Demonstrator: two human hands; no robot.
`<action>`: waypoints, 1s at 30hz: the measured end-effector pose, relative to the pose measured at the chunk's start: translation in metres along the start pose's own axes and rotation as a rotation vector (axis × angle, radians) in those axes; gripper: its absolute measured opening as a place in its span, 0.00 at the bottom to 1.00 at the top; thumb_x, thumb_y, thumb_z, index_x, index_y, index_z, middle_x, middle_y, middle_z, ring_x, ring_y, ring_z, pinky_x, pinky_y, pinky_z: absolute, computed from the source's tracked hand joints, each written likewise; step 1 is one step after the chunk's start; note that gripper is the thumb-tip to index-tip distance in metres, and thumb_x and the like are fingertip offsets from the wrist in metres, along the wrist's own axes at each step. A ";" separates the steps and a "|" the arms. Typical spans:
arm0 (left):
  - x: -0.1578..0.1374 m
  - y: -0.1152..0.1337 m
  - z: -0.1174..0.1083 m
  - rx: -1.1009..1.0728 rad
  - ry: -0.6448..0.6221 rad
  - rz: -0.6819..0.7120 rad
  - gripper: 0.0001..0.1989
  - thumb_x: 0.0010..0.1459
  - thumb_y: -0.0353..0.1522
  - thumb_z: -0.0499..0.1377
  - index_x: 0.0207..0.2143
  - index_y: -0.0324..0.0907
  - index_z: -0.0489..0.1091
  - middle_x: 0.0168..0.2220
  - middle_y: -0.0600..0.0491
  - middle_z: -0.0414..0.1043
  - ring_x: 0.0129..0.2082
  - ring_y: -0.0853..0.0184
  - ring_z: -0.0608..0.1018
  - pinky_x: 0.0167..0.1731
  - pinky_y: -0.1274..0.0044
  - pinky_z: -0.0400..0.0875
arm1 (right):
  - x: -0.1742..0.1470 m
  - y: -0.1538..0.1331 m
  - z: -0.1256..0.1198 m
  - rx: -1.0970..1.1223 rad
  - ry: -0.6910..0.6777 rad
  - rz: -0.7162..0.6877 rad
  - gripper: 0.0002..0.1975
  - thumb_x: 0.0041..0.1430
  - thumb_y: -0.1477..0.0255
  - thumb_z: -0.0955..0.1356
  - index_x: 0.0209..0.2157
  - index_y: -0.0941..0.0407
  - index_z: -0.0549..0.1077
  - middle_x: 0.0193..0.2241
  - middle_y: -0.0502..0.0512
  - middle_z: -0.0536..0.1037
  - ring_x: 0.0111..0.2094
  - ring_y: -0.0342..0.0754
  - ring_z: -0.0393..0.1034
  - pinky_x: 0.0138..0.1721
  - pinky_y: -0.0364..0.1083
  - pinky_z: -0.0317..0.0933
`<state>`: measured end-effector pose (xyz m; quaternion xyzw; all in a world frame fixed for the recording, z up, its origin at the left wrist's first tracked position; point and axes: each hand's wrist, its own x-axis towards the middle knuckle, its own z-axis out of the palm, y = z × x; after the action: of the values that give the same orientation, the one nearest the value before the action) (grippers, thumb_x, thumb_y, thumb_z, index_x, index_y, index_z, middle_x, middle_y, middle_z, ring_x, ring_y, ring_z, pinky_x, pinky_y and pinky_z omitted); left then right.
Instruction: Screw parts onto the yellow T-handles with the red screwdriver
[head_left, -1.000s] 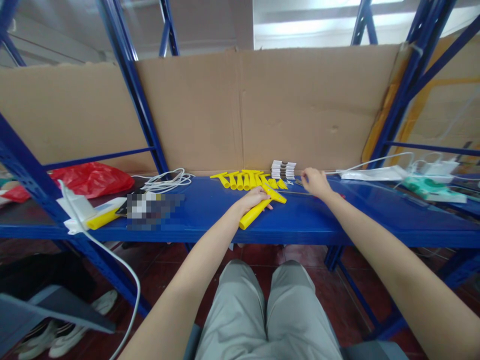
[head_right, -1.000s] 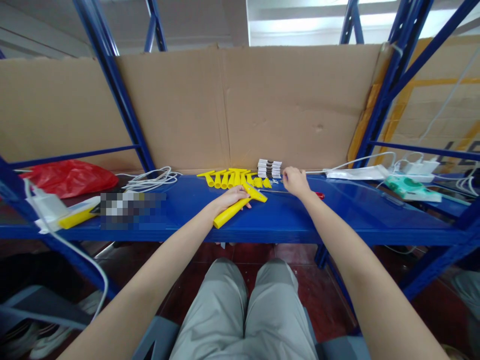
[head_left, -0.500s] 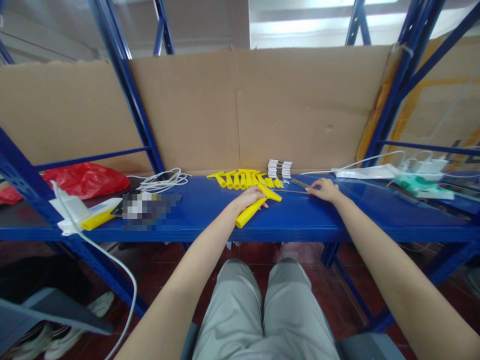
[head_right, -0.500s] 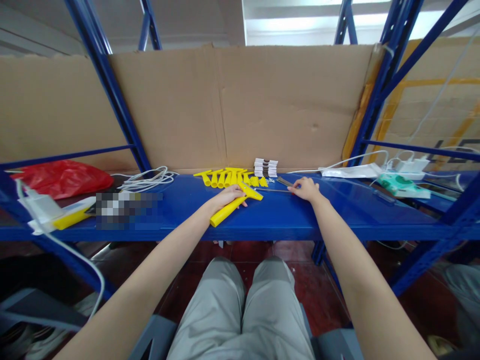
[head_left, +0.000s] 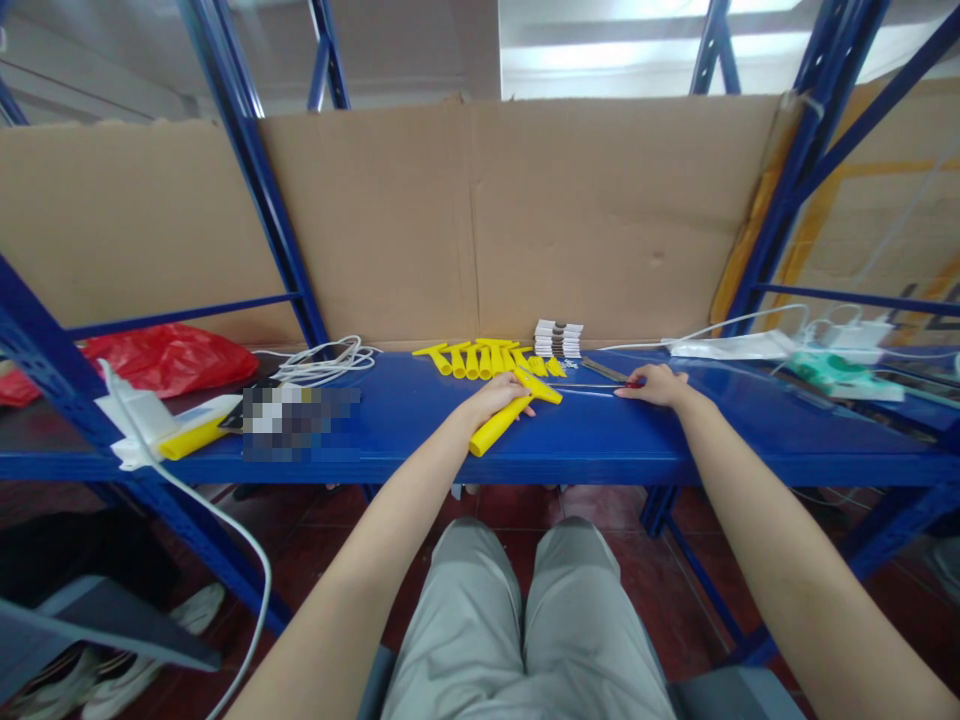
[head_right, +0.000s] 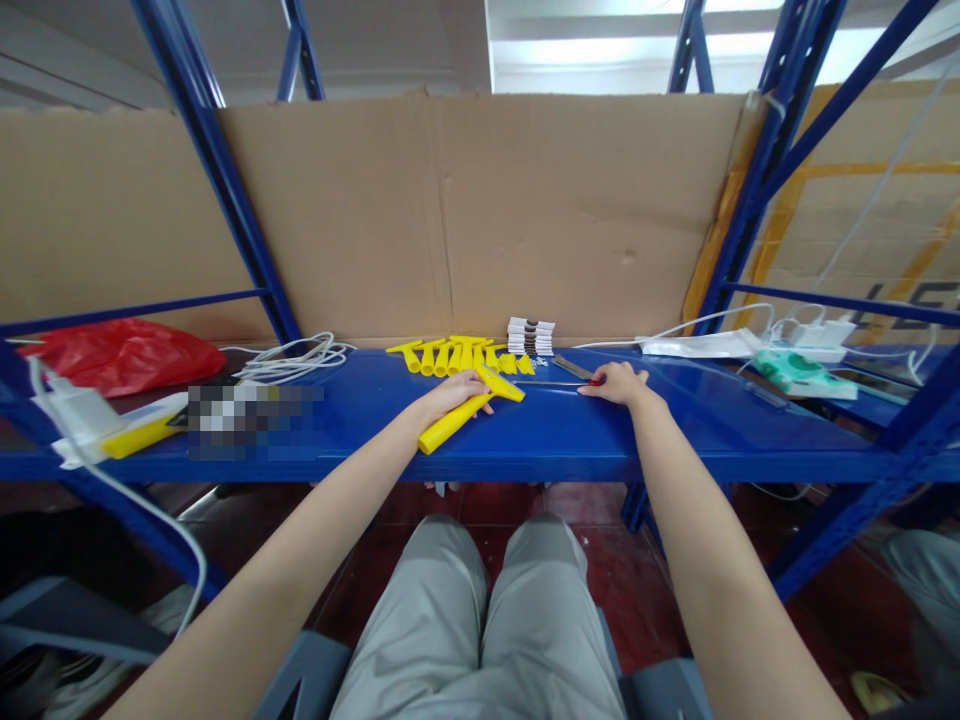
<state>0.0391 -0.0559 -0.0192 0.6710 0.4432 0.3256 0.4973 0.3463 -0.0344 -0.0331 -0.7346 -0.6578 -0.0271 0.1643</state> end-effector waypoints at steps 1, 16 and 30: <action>0.001 -0.001 0.000 0.001 0.002 0.006 0.04 0.59 0.23 0.52 0.37 0.38 0.62 0.22 0.54 0.72 0.22 0.69 0.76 0.25 0.79 0.69 | 0.000 0.001 0.000 0.002 -0.018 0.007 0.16 0.45 0.54 0.70 0.29 0.50 0.78 0.38 0.59 0.78 0.47 0.64 0.65 0.47 0.66 0.56; 0.011 -0.010 -0.003 -0.010 -0.017 0.019 0.04 0.58 0.24 0.52 0.37 0.38 0.61 0.21 0.54 0.72 0.21 0.69 0.76 0.23 0.80 0.69 | 0.009 0.008 0.008 0.049 0.135 0.032 0.11 0.48 0.60 0.68 0.32 0.50 0.76 0.35 0.55 0.79 0.42 0.59 0.69 0.50 0.71 0.50; 0.012 -0.010 -0.004 0.002 -0.026 0.029 0.04 0.58 0.23 0.53 0.36 0.38 0.62 0.23 0.52 0.73 0.22 0.69 0.77 0.25 0.80 0.69 | 0.008 -0.003 0.008 0.292 0.339 -0.148 0.16 0.48 0.55 0.66 0.33 0.51 0.75 0.33 0.55 0.79 0.39 0.58 0.70 0.49 0.71 0.47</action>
<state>0.0381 -0.0420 -0.0279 0.6820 0.4274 0.3236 0.4974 0.3434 -0.0246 -0.0385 -0.6378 -0.6699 -0.0665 0.3742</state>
